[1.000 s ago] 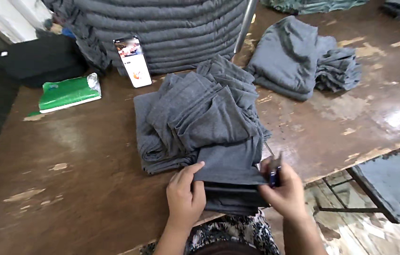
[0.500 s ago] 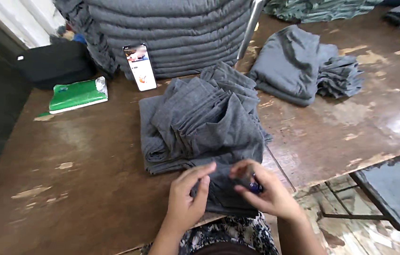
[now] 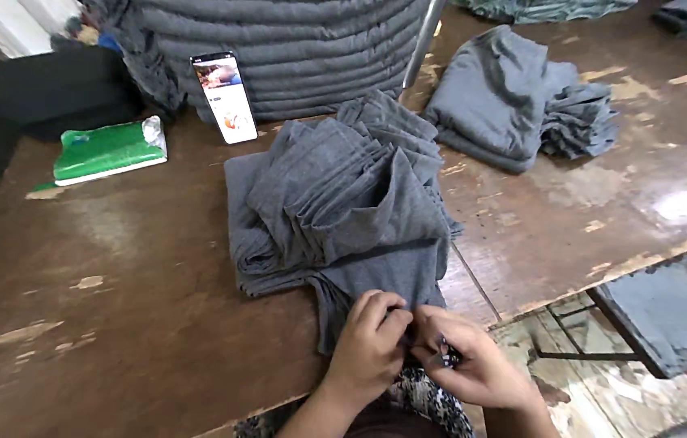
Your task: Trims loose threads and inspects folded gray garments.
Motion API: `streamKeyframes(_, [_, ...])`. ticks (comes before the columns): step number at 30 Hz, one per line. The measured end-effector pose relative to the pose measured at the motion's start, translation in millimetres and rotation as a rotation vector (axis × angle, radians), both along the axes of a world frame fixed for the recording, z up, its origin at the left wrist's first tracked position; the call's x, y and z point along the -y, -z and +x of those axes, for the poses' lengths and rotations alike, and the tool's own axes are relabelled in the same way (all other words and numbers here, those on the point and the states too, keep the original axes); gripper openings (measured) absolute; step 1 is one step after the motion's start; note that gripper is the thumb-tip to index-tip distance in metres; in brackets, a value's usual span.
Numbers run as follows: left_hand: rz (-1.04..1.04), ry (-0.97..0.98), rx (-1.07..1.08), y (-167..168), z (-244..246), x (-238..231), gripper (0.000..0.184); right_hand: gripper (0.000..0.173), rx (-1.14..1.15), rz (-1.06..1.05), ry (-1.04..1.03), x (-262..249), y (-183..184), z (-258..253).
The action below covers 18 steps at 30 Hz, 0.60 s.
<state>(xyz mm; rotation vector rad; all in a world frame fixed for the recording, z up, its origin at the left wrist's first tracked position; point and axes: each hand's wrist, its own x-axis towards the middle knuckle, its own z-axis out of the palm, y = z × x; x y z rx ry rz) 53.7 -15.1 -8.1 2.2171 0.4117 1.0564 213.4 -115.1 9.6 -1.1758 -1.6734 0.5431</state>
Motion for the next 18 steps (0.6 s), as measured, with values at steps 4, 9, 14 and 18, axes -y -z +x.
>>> streamKeyframes(4, [0.004,-0.319,0.077,-3,-16,-24,0.012,0.014,-0.103,0.064,0.022,-4,-7,17])
streamKeyframes(9, [-0.126,-0.357,0.034,-2,-35,-22,0.023,0.013,-0.084,0.241,0.27,-27,-10,32])
streamKeyframes(14, [-0.34,-0.297,0.104,4,-32,-21,0.021,0.011,0.199,0.272,0.607,-50,12,9])
streamKeyframes(18, [-0.792,-0.179,0.282,-2,-35,-24,0.029,0.012,0.314,-0.04,0.492,-54,33,-14])
